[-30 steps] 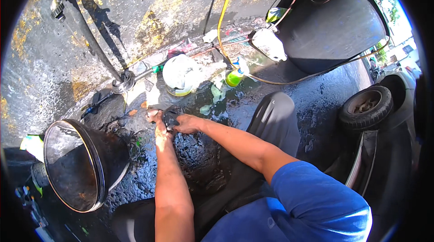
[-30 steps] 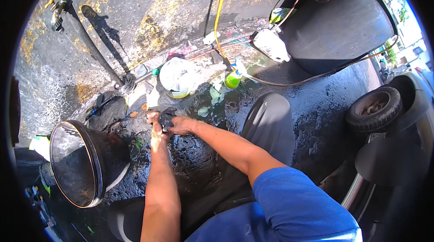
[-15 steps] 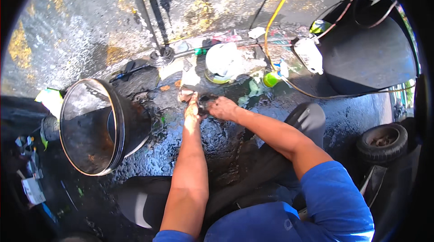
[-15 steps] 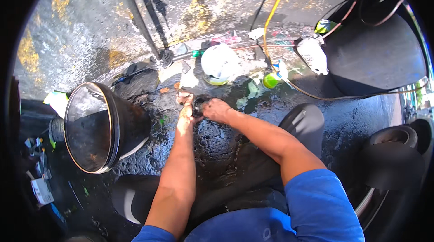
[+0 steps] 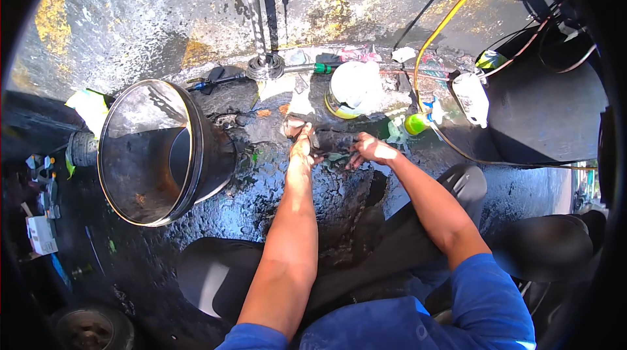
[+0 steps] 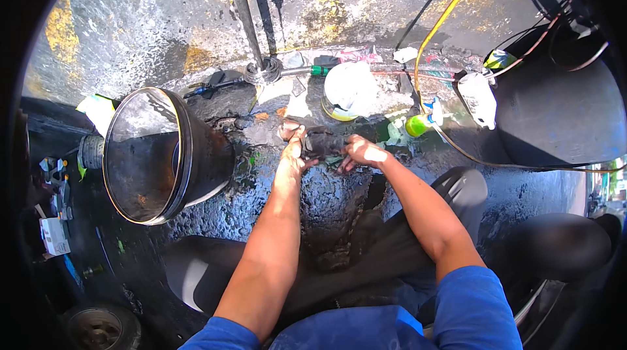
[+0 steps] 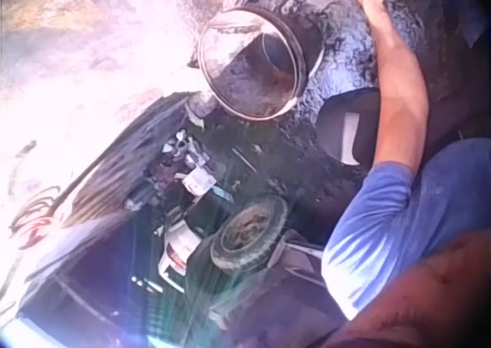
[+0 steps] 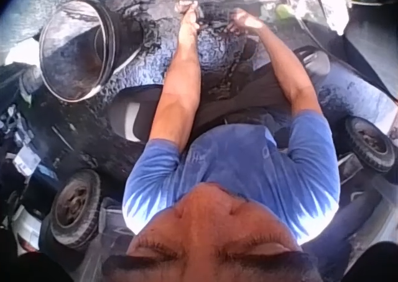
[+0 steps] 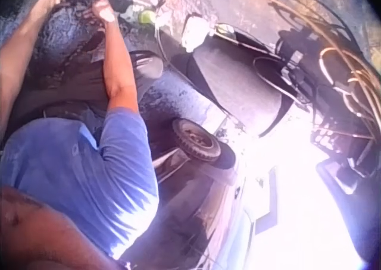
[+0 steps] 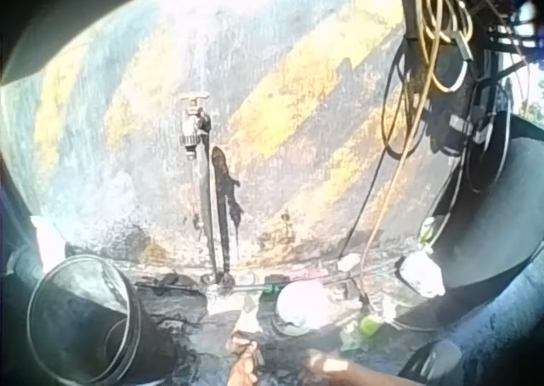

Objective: Cleaning a metal auto part with a spray bottle and kemudian washing hands under a tap.

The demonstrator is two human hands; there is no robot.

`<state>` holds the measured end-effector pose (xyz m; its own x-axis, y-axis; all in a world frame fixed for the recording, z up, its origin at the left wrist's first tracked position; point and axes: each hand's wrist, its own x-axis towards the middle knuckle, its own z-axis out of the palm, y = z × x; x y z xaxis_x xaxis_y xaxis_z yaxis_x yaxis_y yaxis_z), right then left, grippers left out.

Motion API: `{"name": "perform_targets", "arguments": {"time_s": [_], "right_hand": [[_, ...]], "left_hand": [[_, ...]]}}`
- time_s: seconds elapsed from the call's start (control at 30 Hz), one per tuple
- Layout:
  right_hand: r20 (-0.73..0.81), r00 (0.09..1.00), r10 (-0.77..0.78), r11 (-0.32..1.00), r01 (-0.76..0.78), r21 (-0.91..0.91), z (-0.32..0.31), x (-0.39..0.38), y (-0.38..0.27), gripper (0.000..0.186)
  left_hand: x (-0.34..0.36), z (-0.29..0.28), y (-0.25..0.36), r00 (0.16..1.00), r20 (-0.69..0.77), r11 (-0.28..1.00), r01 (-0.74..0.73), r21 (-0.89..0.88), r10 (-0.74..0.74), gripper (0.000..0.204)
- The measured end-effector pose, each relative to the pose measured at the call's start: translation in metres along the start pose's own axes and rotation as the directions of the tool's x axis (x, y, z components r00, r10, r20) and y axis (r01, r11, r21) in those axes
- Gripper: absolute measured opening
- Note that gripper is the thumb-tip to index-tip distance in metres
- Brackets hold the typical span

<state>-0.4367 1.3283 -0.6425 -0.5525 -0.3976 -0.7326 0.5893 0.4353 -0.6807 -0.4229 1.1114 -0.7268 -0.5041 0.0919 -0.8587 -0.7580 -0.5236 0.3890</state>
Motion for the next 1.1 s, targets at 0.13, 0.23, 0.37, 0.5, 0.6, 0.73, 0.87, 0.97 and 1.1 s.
{"name": "perform_targets", "arguments": {"time_s": [0.13, 0.23, 0.37, 0.5, 0.6, 0.73, 0.87, 0.97, 1.1], "right_hand": [[0.079, 0.897, -0.434, 0.852, 0.438, -0.286, -0.041, -0.021, -0.013, 0.027], [0.177, 0.704, -0.687, 0.061, 0.299, -0.952, -0.044, -0.032, -0.014, 0.018], [0.006, 0.654, -0.757, 0.137, 0.168, -0.976, -0.002, -0.041, -0.015, 0.017], [-0.530, 0.749, -0.396, 0.710, -0.117, -0.695, 0.068, -0.008, -0.049, 0.030], [-0.482, 0.812, -0.329, 0.682, -0.148, -0.716, 0.097, 0.017, -0.067, 0.034], [-0.443, 0.857, -0.262, 0.724, -0.129, -0.678, 0.101, 0.044, -0.063, 0.033], [-0.328, 0.929, -0.174, 0.751, -0.090, -0.654, 0.089, 0.071, -0.059, 0.032], [-0.196, 0.968, -0.157, 0.687, -0.035, -0.725, 0.085, 0.078, -0.068, 0.029], [-0.175, 0.971, -0.164, 0.795, 0.025, -0.606, 0.093, 0.051, -0.072, 0.037]], "left_hand": [[0.009, 0.011, 0.005, 0.999, 0.024, 0.986, 0.026, -0.167, -0.022, 0.063], [0.019, 0.017, 0.006, 0.999, 0.045, 0.967, 0.031, -0.253, -0.021, 0.063], [0.030, 0.020, 0.006, 0.998, -0.017, 0.932, 0.056, -0.358, -0.066, 0.064], [0.037, 0.017, 0.000, 0.999, 0.041, 0.901, 0.012, -0.434, 0.006, 0.064], [0.040, 0.013, -0.005, 0.953, 0.239, 0.812, -0.011, -0.584, 0.185, 0.059], [0.039, 0.005, -0.005, 0.956, 0.255, 0.788, 0.044, -0.614, 0.146, 0.057], [0.029, -0.007, -0.002, 0.976, 0.220, 0.882, 0.096, -0.461, 0.009, 0.067], [0.024, -0.011, 0.000, 0.959, 0.275, 0.888, 0.064, -0.456, 0.072, 0.070], [0.029, -0.010, 0.001, 0.954, 0.285, 0.826, 0.087, -0.558, 0.092, 0.061]]}}
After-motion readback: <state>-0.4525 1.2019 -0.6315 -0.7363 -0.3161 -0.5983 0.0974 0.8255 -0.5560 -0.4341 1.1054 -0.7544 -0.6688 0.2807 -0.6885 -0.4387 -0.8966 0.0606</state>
